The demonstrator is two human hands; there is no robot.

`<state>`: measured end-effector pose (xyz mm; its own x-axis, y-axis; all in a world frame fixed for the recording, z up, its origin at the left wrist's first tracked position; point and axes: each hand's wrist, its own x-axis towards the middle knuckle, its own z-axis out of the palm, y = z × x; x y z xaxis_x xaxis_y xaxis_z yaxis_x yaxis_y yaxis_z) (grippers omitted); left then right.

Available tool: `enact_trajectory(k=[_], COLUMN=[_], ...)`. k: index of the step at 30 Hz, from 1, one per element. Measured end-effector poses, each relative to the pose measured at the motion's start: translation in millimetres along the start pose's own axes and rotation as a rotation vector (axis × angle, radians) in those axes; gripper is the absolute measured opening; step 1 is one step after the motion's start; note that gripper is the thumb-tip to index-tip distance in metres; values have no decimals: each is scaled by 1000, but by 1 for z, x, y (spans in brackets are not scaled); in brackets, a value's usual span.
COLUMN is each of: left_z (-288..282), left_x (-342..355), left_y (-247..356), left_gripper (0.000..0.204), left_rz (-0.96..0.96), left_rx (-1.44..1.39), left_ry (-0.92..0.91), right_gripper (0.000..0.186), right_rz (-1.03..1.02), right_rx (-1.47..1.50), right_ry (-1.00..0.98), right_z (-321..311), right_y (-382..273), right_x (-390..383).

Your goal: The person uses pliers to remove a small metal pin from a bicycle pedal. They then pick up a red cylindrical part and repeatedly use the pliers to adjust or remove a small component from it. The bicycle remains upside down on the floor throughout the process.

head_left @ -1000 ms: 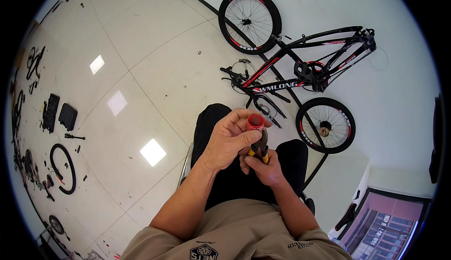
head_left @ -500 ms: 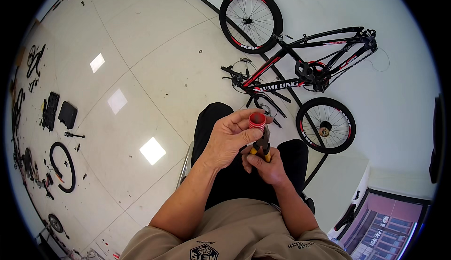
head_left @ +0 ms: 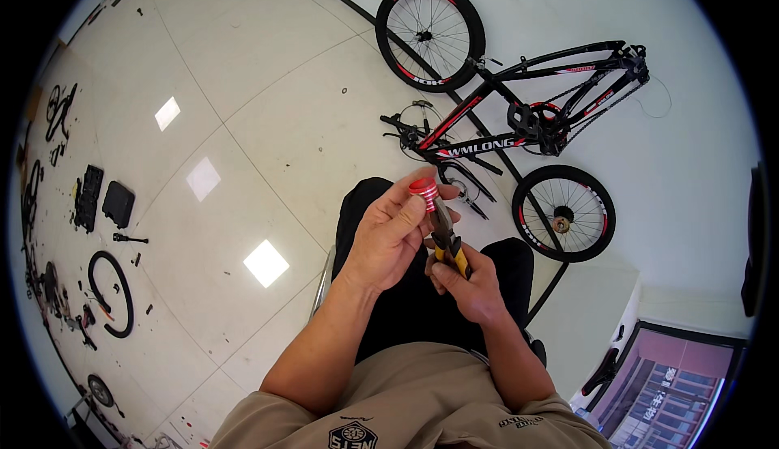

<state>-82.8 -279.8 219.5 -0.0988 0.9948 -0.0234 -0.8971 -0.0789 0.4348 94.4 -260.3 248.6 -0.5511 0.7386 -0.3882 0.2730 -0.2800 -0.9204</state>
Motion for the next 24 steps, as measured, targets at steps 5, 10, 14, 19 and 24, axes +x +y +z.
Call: enact_trajectory(k=[5,10,14,19,24], left_z=[2,-4,-11,-19,-18], left_x=[0,3,4,6,5], left_y=[1,0,-4,-10,-11], left_gripper=[50,47,37,38,33], left_rz=[15,19,-36,-138,-108], left_rx=[-127,-162,-188,-234,-212], left_ry=[10,25,137,269,243], right_gripper=[21,23,29,44,44], right_rz=[-16,51,161,217,213], right_rx=[38,131,282,325,385], right_ry=[-50,-126,-150,-140,-153], right_z=[2,1,1,1,1], right_y=[-9,-17,-26,-35,-36], right_x=[-3,-4,-10,-11,-9])
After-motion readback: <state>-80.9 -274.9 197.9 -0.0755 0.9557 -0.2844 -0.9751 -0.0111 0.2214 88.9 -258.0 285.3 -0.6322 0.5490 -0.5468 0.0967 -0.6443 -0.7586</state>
